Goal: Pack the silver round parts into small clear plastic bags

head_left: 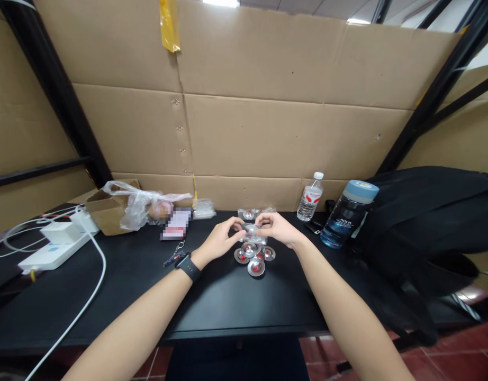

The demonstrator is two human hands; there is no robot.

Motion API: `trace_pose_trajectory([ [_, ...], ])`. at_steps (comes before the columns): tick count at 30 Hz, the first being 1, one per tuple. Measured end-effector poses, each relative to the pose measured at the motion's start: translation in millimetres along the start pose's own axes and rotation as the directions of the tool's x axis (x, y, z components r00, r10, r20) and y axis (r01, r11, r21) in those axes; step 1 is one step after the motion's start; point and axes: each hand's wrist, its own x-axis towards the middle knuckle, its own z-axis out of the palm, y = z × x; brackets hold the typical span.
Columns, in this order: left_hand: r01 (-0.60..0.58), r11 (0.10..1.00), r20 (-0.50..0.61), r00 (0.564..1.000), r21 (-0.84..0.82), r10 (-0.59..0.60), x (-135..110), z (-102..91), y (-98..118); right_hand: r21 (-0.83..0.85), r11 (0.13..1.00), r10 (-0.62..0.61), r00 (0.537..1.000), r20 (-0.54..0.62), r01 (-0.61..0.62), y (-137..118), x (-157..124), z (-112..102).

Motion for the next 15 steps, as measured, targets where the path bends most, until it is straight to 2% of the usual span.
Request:
trace_pose_trajectory([
  [3,0.013,0.999,0.068,0.998,-0.049,-0.01,-3.7,7.8,1.4,0.064,0.997,0.035,0.999,0.002,-0.036,0.2,-0.2,0.4],
  [8,0.009,0.998,0.168,0.986,-0.068,0.003,-6.9,8.7,-0.6,0.107,0.987,0.118,0.993,-0.007,-0.116,0.6,-0.1,-2.0],
  [15,0.006,0.997,0.152,0.988,-0.082,0.007,-7.3,12.8,-0.7,0.042,0.999,0.029,0.997,-0.065,-0.026,-2.0,-0.2,-5.9],
])
